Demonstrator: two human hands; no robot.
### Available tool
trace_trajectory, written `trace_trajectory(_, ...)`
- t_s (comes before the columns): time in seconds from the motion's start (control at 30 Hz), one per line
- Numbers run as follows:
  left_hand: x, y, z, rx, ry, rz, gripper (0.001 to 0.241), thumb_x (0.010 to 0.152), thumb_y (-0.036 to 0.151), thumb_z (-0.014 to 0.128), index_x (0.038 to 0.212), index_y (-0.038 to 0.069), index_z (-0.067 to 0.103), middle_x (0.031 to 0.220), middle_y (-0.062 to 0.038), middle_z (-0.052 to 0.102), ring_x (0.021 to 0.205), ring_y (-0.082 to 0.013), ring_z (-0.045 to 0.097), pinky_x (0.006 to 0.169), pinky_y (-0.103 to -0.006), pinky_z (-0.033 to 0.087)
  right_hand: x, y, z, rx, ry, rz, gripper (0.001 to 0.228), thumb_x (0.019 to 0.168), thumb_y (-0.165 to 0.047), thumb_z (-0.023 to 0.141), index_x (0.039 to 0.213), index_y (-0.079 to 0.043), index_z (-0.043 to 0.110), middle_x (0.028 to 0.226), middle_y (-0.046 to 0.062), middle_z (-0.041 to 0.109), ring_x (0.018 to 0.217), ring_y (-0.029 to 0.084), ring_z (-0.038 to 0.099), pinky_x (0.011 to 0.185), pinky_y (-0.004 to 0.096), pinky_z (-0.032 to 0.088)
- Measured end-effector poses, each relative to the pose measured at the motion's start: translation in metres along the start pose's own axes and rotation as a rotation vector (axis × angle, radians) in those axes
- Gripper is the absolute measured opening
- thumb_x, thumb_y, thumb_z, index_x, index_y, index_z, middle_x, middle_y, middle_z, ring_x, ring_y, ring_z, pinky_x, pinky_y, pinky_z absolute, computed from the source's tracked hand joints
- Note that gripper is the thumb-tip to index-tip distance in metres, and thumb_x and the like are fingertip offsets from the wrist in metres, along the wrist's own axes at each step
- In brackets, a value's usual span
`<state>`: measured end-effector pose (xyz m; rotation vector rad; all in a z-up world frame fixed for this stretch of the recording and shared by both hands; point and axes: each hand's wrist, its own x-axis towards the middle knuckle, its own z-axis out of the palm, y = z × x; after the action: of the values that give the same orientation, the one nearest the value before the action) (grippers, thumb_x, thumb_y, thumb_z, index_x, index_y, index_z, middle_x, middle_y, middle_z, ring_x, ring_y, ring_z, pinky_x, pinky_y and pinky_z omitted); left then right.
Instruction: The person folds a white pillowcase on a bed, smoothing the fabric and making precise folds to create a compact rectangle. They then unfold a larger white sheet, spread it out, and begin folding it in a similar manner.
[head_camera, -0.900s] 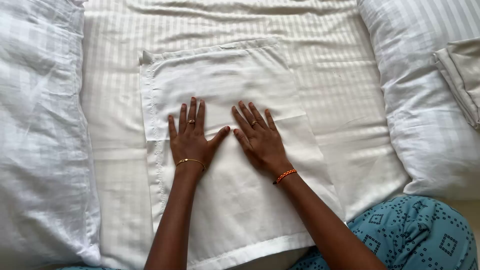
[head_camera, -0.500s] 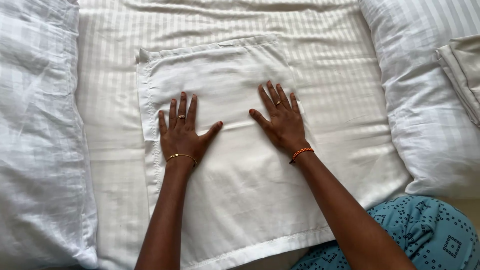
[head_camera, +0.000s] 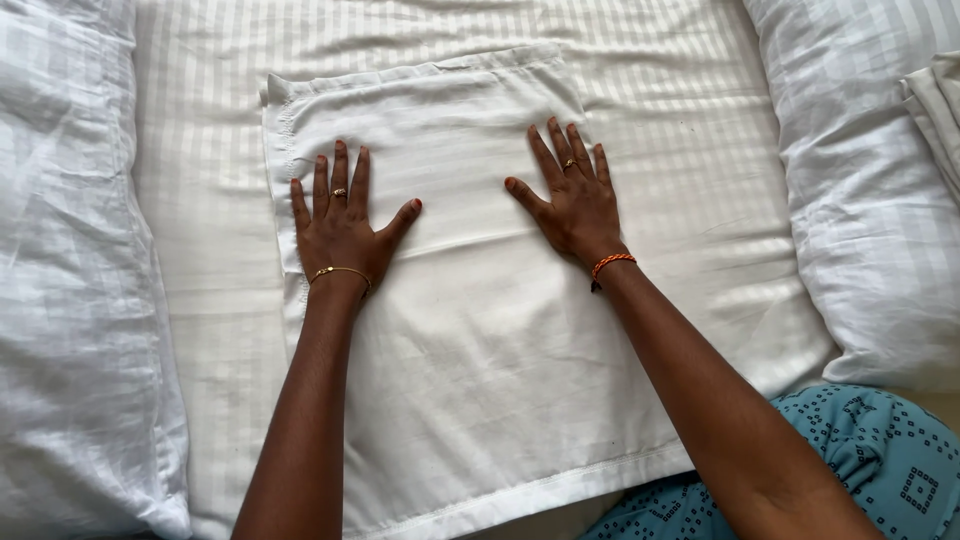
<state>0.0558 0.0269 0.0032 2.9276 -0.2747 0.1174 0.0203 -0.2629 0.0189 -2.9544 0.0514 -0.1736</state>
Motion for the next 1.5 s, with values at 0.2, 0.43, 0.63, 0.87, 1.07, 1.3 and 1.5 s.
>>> trace_trajectory(0.2,-0.007,-0.008,0.01,0.046,0.018,-0.01,0.093,0.089,0.087,0.017,0.163,0.032,0.009,0.172,0.004,0.002,0.157,-0.0176,0.001,0.124,-0.0478,-0.011,-0.021,-0.001,-0.002,0.011,-0.004,0.065,0.08,0.097,-0.076,0.018,0.164,-0.033,0.016,0.173,0.0,0.012,0.159,0.019,0.008,0.129,0.044,0.003)
trace_trajectory(0.43,-0.055,-0.027,0.003,0.026,0.041,-0.064,0.084,0.091,0.083,0.016,0.162,0.039,0.015,0.171,0.01,0.006,0.157,-0.0153,0.005,0.125,-0.0514,-0.008,-0.068,0.012,-0.001,0.01,0.032,0.066,0.083,0.096,-0.075,0.017,0.164,-0.026,0.017,0.171,-0.001,0.015,0.157,0.016,0.012,0.128,0.043,0.006)
trace_trajectory(0.63,-0.12,-0.029,0.013,0.08,0.106,-0.178,0.076,0.096,0.076,0.018,0.162,0.038,0.013,0.172,0.009,0.007,0.156,-0.021,0.01,0.122,-0.0627,-0.001,-0.116,0.01,-0.014,0.009,0.051,0.075,0.078,0.1,-0.068,0.022,0.164,-0.022,0.018,0.17,0.0,0.019,0.157,0.018,0.014,0.128,0.044,0.008)
trace_trajectory(0.87,-0.214,0.032,-0.049,0.227,-0.15,-0.548,0.098,0.093,0.074,0.037,0.167,0.022,0.001,0.169,-0.006,0.02,0.142,-0.0283,0.034,0.1,-0.0624,0.037,-0.158,0.006,-0.009,-0.025,0.07,0.029,0.077,0.102,-0.065,0.023,0.164,-0.019,0.017,0.17,0.005,0.018,0.157,0.021,0.013,0.126,0.046,0.007)
trace_trajectory(1.07,-0.267,0.046,-0.085,-0.062,-0.359,-0.863,0.11,0.089,0.061,0.061,0.169,0.018,0.0,0.157,-0.016,0.038,0.123,-0.035,0.062,0.088,-0.0484,0.059,-0.2,-0.009,-0.009,-0.025,-0.048,0.035,0.076,0.101,-0.066,0.021,0.164,-0.025,0.01,0.172,0.001,0.008,0.157,0.02,0.0,0.125,0.048,-0.002)
trace_trajectory(1.3,-0.281,0.003,-0.031,-0.323,-0.487,-0.766,0.093,0.093,0.057,0.063,0.155,0.004,0.019,0.125,-0.027,0.067,0.117,-0.041,0.069,0.101,-0.0488,0.056,-0.258,-0.035,-0.013,-0.063,-0.192,-0.07,0.082,0.1,-0.069,0.02,0.164,-0.023,0.0,0.171,0.005,-0.004,0.155,0.026,-0.011,0.119,0.053,-0.012)
trace_trajectory(1.5,-0.272,0.024,-0.079,-0.342,-0.604,-0.776,0.058,0.105,0.053,0.041,0.144,0.01,0.046,0.118,-0.02,0.074,0.114,-0.0385,0.071,0.099,-0.0499,0.057,-0.293,-0.077,-0.049,0.089,-0.556,-0.051,0.099,0.093,-0.08,0.028,0.162,-0.019,-0.007,0.171,0.008,-0.013,0.154,0.032,-0.022,0.116,0.059,-0.017)
